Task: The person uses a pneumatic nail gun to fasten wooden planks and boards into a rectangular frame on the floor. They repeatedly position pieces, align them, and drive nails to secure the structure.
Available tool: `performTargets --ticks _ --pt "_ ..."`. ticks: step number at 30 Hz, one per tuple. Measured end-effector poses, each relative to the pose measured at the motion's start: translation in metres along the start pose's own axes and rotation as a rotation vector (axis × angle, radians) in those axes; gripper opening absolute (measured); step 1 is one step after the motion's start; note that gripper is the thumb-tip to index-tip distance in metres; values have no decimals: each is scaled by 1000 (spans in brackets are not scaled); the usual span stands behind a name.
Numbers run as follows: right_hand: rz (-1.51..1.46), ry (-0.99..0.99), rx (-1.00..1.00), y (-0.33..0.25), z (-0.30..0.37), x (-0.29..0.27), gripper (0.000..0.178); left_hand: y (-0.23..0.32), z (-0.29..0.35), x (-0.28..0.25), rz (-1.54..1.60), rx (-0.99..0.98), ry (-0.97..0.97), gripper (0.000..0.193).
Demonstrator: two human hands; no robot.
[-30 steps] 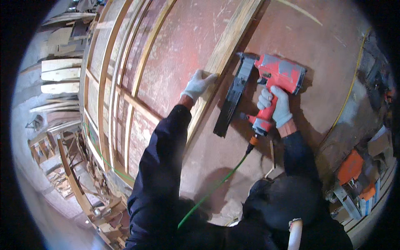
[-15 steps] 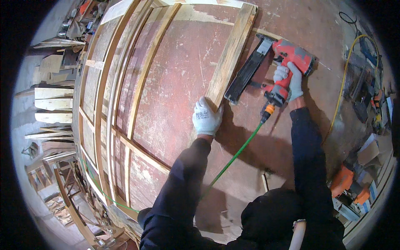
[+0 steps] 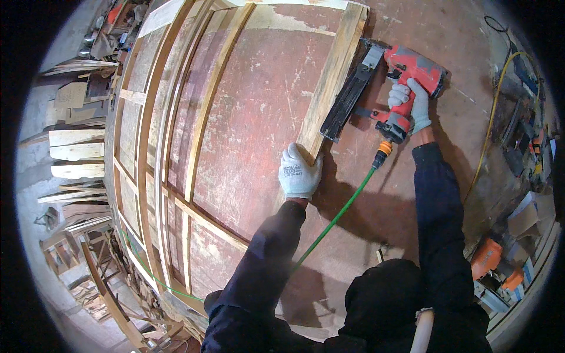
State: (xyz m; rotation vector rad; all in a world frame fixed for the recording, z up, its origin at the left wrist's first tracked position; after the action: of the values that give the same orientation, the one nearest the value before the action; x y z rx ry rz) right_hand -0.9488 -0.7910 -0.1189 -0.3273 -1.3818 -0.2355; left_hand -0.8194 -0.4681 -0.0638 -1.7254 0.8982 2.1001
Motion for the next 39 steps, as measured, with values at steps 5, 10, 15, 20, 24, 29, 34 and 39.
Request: performTargets --ticks 5,10,15,20,24,29,34,39 --pt "38 -44 -17 2 1 1 33 2 3 -2 14 23 32 61" --pt "93 81 -78 3 3 0 34 1 2 0 33 7 -5 59" --pt "123 42 -8 28 31 4 36 -5 1 3 22 13 -74 61" --pt "110 39 101 80 79 1 38 -7 3 4 8 25 36 62" --pt "52 89 32 103 98 -2 38 -8 2 6 -1 -9 24 61" --pt "49 90 32 107 99 -1 45 -4 2 1 -25 44 46 65" --pt "41 67 78 106 99 2 30 -7 1 4 31 -39 -27 60" --pt "70 65 88 110 101 8 34 -4 0 2 25 -19 21 61"
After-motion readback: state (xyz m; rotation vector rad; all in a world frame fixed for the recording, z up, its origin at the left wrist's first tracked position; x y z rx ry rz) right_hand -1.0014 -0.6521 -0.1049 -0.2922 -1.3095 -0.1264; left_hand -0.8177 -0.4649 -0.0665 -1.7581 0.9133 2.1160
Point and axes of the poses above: each hand's wrist, its own z-axis away from the middle knuckle, its own x-axis out of the palm, y = z × x, the point moved 5 cm from there along -z, towards the middle knuckle, and after that the axes turned 4 degrees about -y, right-handed, at the moved point
